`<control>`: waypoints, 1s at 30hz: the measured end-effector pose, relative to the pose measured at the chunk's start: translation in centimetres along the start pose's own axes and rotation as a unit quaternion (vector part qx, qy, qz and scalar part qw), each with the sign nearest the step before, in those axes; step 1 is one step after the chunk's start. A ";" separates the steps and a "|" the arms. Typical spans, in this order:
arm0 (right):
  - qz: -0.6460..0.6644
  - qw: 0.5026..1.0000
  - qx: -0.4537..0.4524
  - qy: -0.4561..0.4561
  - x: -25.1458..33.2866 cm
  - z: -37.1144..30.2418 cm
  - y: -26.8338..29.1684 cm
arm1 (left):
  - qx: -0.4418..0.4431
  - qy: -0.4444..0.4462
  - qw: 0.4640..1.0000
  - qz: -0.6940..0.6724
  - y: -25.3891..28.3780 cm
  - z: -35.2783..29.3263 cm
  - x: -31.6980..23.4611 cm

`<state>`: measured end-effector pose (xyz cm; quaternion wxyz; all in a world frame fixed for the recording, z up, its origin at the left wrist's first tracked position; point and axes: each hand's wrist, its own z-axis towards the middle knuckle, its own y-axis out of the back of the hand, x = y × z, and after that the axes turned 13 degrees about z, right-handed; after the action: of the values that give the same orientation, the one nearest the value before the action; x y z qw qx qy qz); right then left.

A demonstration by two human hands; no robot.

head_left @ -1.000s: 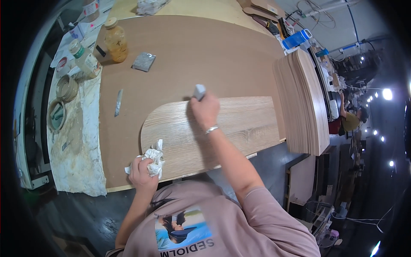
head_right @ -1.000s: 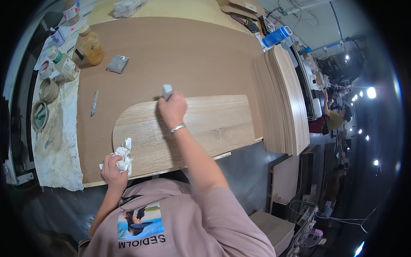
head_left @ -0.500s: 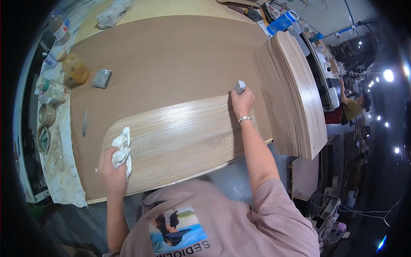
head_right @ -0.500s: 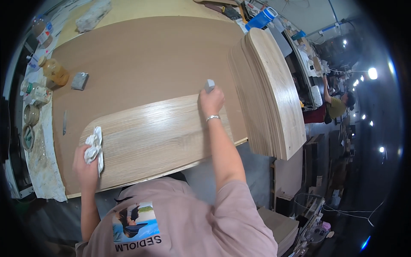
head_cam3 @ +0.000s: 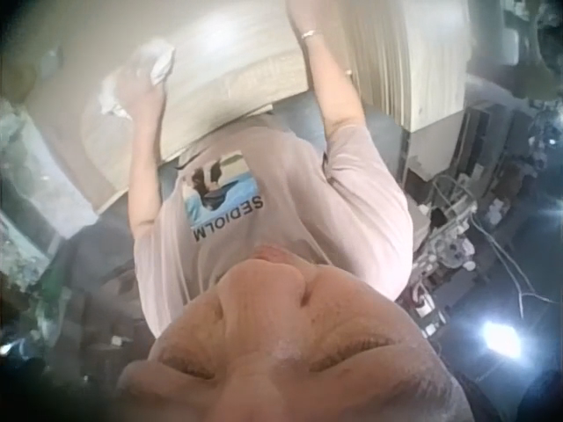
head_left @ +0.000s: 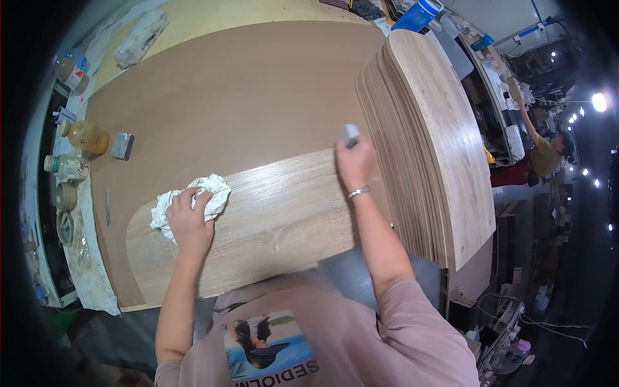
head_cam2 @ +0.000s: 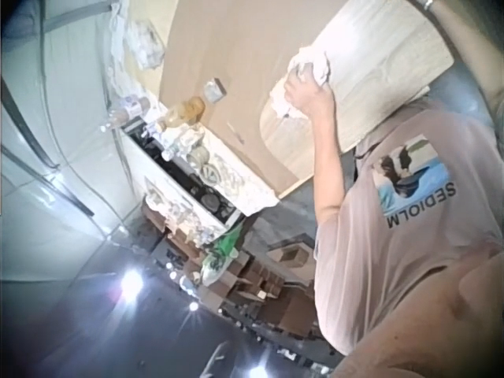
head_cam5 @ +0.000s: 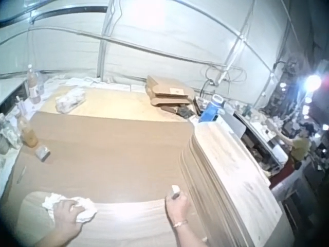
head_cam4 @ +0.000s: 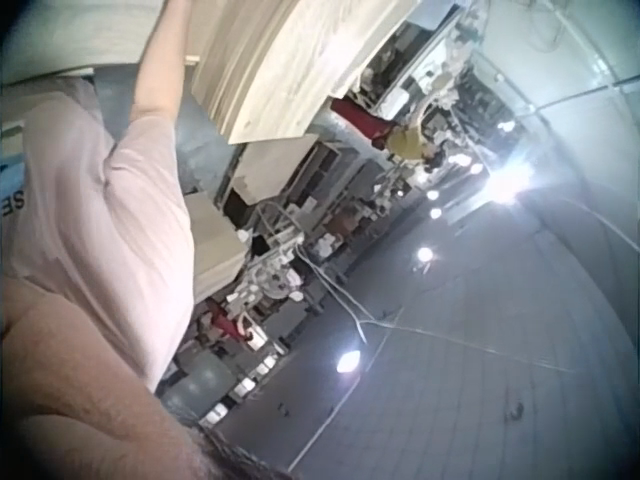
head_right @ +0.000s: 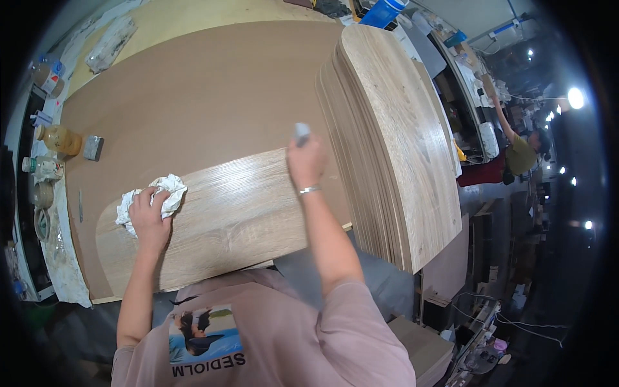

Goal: The person wipes a wooden board with a cloth and sands the edges and surface using a sanding block.

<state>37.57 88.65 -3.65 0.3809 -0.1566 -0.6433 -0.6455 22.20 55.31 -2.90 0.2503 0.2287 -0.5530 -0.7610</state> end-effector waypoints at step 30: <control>0.486 0.848 -0.192 -0.088 -3.4 -0.8 -2.1 | 0.083 0.208 0.974 -0.024 3.2 -2.3 23.4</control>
<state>38.55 88.63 -7.63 0.5502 -0.5753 -0.3791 -0.4717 6.02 37.93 -2.14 0.3216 0.4153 -0.5442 -0.6542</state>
